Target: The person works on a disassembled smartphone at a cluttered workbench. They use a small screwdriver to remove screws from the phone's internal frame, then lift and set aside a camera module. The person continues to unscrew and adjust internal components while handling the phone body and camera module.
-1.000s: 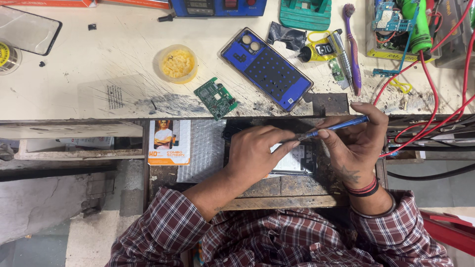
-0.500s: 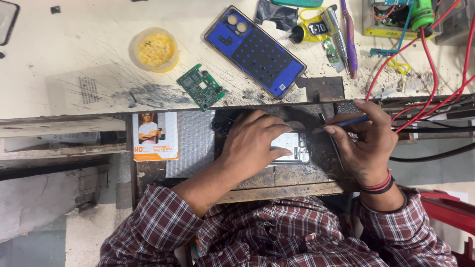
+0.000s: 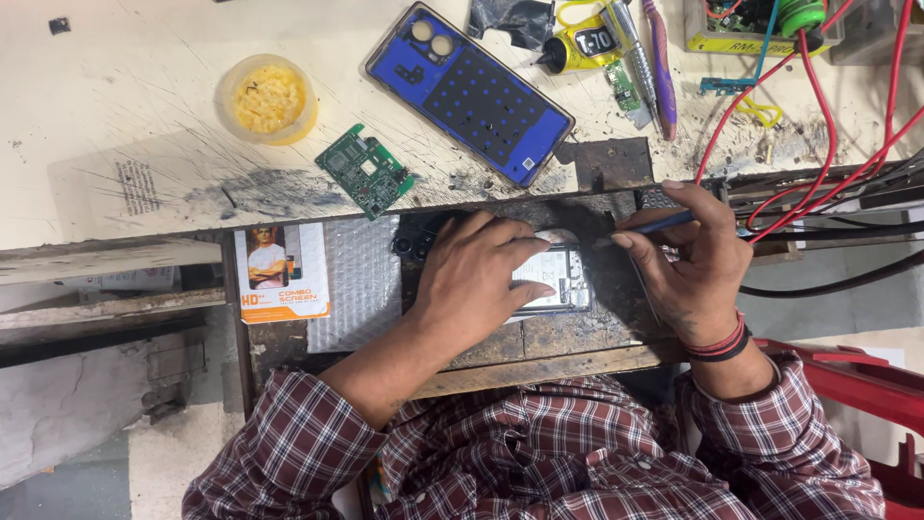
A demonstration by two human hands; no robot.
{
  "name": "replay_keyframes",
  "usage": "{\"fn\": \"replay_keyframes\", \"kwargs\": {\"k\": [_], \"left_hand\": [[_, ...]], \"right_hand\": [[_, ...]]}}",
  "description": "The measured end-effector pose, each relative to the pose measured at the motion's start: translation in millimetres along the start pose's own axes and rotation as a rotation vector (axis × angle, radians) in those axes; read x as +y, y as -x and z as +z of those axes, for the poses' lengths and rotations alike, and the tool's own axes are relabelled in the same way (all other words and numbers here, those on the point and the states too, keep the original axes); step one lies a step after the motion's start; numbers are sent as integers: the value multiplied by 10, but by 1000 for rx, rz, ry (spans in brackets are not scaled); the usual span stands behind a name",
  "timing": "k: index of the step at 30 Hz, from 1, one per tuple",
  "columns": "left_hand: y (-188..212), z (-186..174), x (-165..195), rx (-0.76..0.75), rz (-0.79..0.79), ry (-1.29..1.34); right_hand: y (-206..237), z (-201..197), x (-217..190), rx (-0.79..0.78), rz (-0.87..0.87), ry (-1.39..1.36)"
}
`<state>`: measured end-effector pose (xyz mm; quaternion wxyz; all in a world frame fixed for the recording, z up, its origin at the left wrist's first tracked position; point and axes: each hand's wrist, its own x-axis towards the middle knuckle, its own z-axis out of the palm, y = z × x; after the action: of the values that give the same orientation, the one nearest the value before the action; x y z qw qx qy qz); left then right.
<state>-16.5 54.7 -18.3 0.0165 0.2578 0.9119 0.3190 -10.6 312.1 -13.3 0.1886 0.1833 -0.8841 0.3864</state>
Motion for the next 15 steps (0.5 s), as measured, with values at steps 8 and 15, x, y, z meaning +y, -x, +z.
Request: {"fn": "replay_keyframes", "kwargs": {"k": [8,15], "left_hand": [[7,-15,1,9,5,11],[14,-15,-1,7,1,26]], "right_hand": [[-17,37,7,-27,-68,-44],[-84,-41,-40,-163,-143,-80]]}}
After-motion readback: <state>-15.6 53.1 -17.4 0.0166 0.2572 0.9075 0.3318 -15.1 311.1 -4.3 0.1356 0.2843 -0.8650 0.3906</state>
